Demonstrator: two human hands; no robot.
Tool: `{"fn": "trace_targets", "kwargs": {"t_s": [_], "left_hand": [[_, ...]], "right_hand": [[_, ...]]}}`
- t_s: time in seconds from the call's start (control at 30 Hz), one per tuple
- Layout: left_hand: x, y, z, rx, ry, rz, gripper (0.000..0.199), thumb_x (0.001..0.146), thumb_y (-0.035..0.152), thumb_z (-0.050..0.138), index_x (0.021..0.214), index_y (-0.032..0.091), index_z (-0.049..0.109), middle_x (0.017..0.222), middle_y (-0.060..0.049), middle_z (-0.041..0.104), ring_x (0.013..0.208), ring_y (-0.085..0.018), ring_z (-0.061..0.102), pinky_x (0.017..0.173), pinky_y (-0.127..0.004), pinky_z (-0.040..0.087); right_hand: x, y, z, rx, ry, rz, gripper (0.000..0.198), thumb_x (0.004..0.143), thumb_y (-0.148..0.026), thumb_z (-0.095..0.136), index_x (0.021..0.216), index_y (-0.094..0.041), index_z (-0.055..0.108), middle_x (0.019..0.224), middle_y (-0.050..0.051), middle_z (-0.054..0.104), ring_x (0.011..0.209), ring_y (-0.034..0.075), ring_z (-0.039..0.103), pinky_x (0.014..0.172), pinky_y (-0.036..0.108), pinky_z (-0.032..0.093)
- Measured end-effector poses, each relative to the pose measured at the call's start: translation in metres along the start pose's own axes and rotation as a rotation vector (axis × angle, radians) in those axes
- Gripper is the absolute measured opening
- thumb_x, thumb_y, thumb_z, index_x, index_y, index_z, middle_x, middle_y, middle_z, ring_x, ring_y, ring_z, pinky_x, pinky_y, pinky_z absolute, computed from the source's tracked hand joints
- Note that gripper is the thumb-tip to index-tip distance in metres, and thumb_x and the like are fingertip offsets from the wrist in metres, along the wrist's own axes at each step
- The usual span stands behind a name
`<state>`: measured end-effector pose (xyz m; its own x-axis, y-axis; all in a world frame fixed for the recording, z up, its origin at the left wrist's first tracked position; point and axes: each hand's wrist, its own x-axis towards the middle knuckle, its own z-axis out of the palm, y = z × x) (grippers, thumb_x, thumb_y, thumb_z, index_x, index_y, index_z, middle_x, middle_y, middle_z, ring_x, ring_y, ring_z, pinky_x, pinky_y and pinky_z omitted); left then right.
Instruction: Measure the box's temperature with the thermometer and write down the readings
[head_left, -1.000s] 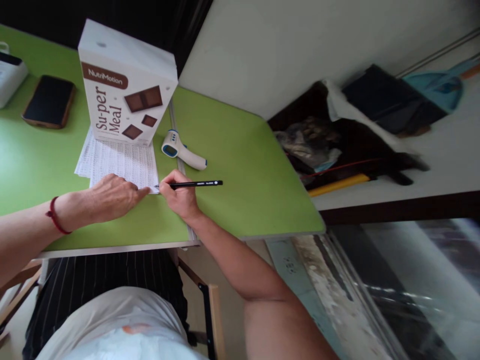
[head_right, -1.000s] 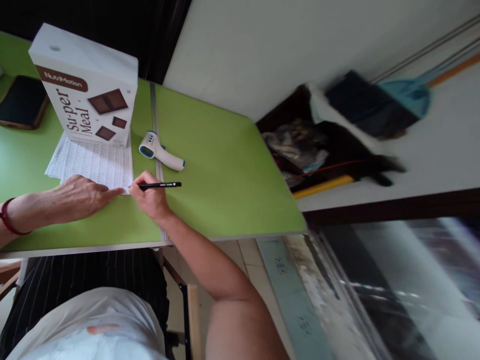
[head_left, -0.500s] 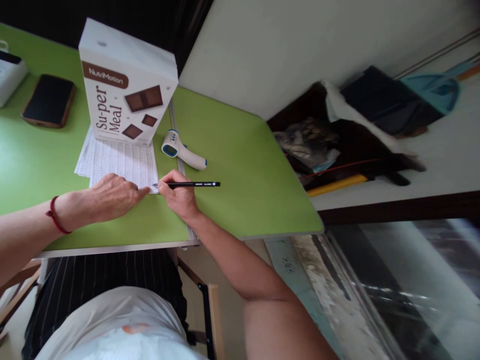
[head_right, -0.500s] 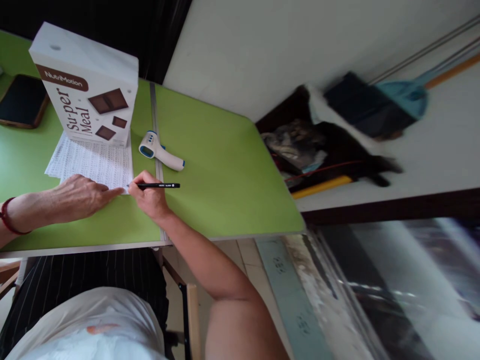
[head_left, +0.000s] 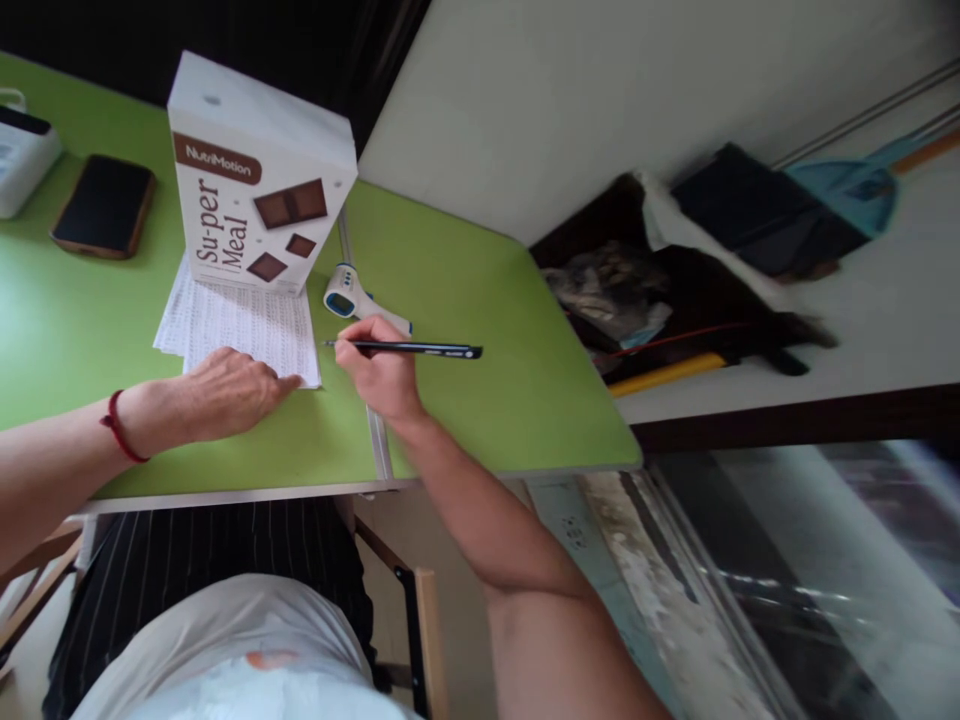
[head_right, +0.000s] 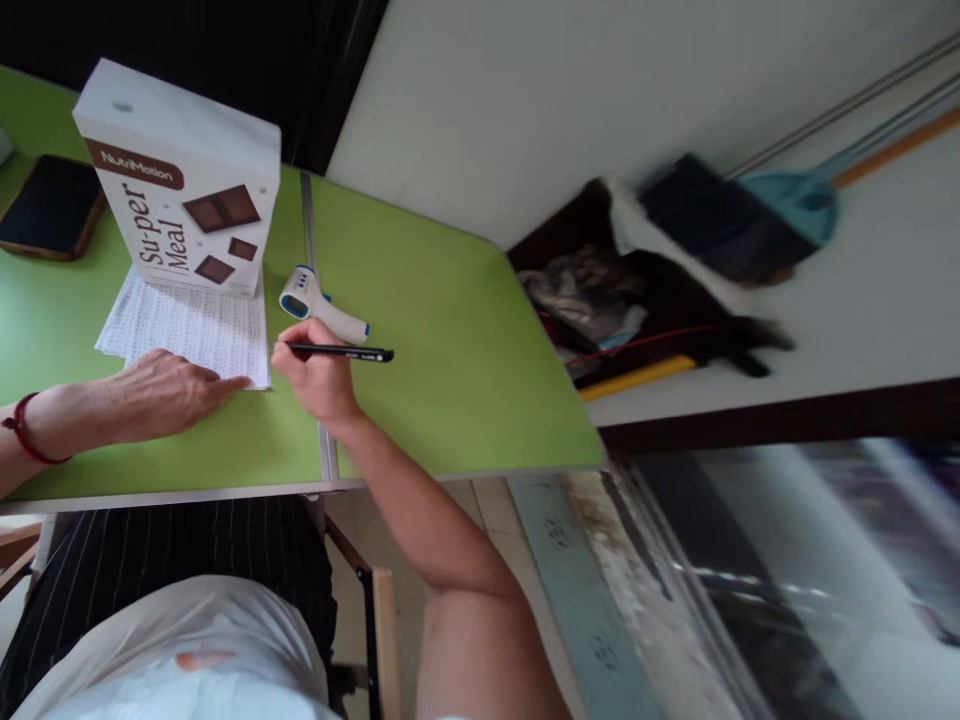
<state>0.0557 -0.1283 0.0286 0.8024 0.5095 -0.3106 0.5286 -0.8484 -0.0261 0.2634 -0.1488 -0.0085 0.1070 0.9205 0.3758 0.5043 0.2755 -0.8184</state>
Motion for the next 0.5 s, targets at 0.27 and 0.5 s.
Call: {"fn": "trace_targets", "kwargs": {"t_s": [0.27,0.5], "left_hand": [[0.000,-0.017,-0.005,-0.307,0.072,0.044,0.050,0.093,0.016,0.052,0.140,0.030,0.063,0.077,-0.001,0.072,0.066,-0.014,0.062,0.058,-0.023,0.036],[-0.015,-0.061,-0.012,-0.995,0.334,0.131,0.032,0.097,0.036,0.051,0.096,0.013,0.073,0.068,-0.001,0.062,0.057,-0.008,0.037,0.053,-0.024,0.033]], "right_hand": [[0.046,-0.011,-0.001,-0.545,-0.090,-0.102,0.011,0.083,-0.011,0.064,0.077,-0.020,0.067,0.075,0.003,0.063,0.066,0.016,0.055,0.065,0.033,0.047],[0.024,0.001,0.025,-0.746,-0.283,-0.201,0.018,0.083,-0.011,0.057,0.078,-0.018,0.073,0.086,0.012,0.067,0.078,0.022,0.060,0.067,0.035,0.047]]}}
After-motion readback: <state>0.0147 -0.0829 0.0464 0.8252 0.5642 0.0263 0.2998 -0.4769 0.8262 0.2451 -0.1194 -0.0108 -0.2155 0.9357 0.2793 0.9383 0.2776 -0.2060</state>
